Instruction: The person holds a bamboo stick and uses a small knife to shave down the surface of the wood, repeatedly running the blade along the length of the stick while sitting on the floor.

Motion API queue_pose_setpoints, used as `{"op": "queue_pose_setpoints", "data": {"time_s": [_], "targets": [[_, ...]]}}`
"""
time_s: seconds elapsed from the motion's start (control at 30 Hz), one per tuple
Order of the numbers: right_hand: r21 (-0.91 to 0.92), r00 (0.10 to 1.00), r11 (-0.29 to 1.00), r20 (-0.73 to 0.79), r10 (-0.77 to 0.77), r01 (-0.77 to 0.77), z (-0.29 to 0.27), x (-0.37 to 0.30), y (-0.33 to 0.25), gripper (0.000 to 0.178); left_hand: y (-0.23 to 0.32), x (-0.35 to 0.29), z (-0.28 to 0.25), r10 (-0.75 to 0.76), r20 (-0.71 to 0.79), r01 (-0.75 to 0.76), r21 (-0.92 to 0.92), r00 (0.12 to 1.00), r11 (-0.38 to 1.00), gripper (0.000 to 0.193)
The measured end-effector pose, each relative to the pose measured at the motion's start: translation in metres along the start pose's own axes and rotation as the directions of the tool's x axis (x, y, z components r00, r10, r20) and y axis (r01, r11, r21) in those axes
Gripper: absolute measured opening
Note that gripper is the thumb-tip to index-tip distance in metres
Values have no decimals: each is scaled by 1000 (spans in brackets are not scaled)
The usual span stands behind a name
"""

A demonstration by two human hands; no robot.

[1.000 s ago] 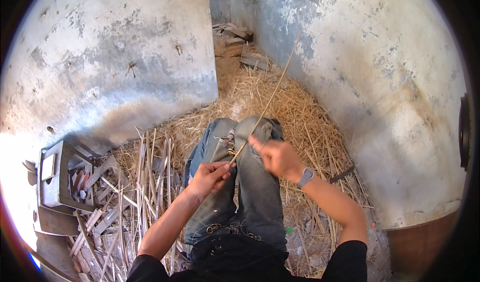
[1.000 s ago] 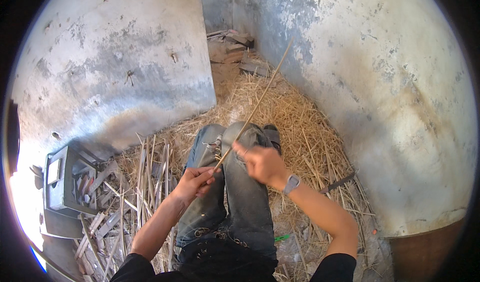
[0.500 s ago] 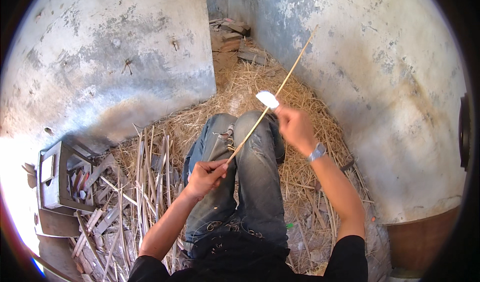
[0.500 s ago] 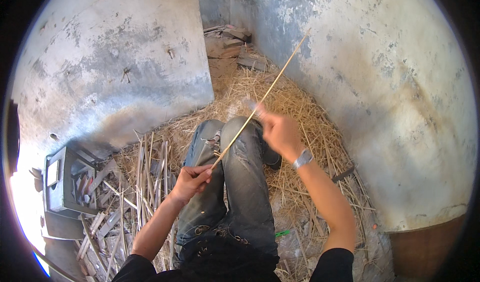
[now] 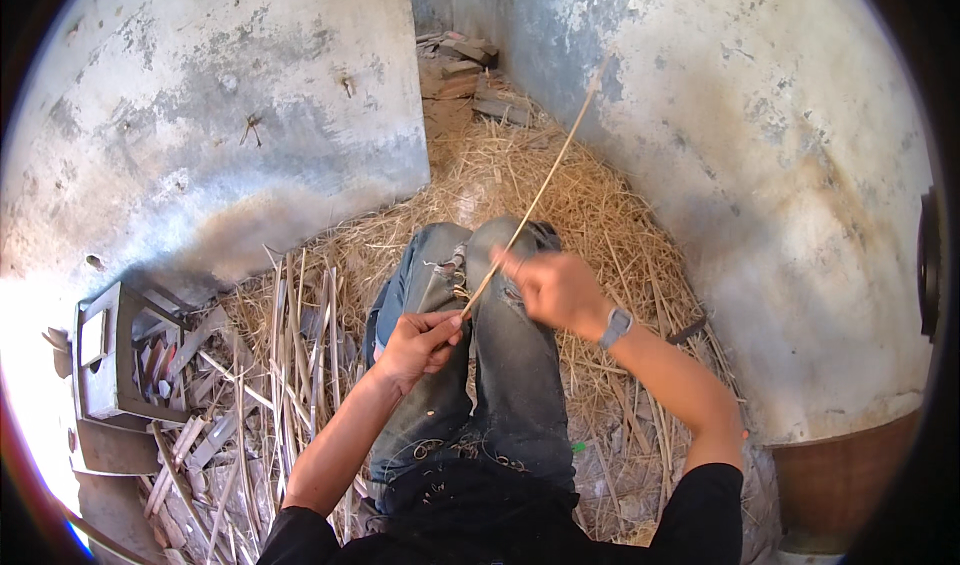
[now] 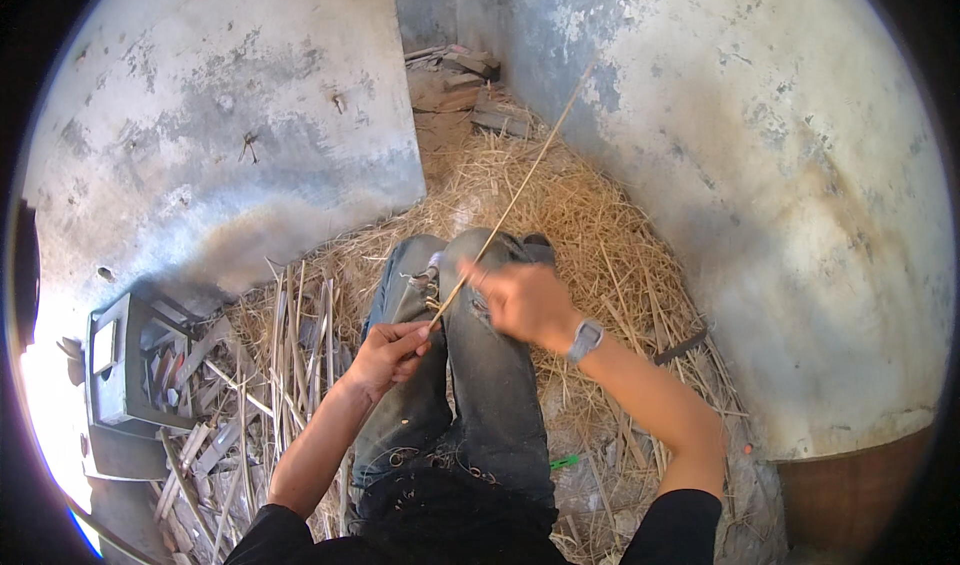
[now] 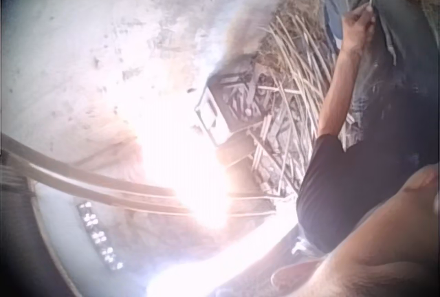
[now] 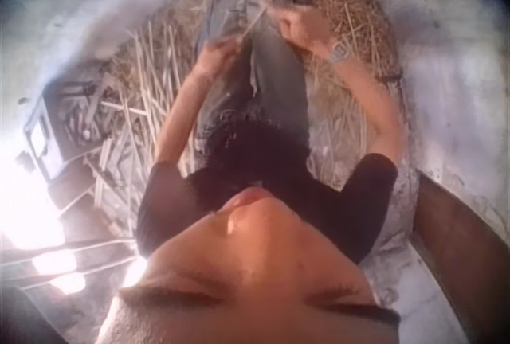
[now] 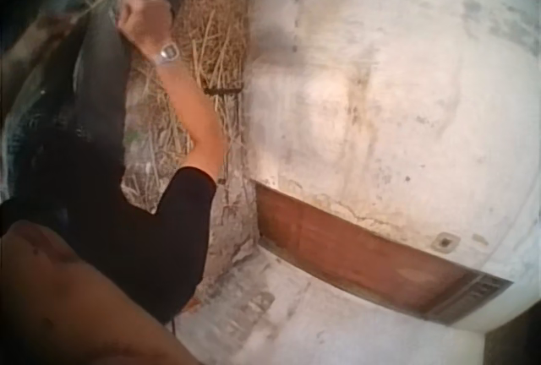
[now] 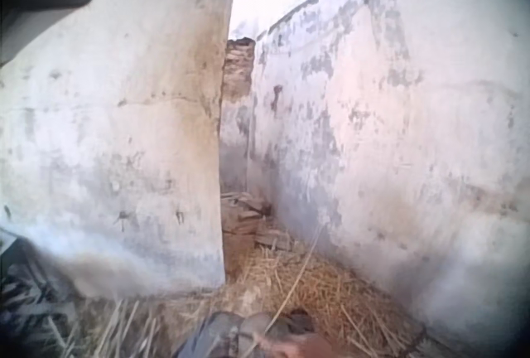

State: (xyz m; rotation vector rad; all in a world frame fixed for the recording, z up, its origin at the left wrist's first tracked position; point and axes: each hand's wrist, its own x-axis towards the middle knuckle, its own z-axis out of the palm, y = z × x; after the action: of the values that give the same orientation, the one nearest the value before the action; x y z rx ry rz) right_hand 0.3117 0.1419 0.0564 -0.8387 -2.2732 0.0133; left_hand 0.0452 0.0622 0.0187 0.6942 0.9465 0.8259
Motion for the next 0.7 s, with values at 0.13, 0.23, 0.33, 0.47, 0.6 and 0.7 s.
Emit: {"op": "queue_pose_setpoints", "data": {"time_s": [0.13,0.23,0.33,0.47,0.6,0.7], "targets": [[-60,972,972,52,231,-228,-14,4,27,38,-9,5,-7,18,43,-16,-34,999,999,33],[-31,932,931,-11,364,-364,-28,6,43,19,-7,6,0,26,34,-25,-34,999,999,33],[75,975,996,220,36,-54,-14,-17,-5,37,-6,1,-1,28,-16,-27,20,999,999,34],[239,929,933,-192,316,-268,-35,-25,49,36,-17,-3,-6,117,-77,-105,147,990,984,34],[-228,675,647,-71,735,-728,-87,-85,120,64,-20,-1,-3,160,-64,-145,197,985,970,34],[-676,319,448,316,894,-585,-95,-110,122,94,-24,-1,-9,163,-74,-147,193,984,970,35]]}}
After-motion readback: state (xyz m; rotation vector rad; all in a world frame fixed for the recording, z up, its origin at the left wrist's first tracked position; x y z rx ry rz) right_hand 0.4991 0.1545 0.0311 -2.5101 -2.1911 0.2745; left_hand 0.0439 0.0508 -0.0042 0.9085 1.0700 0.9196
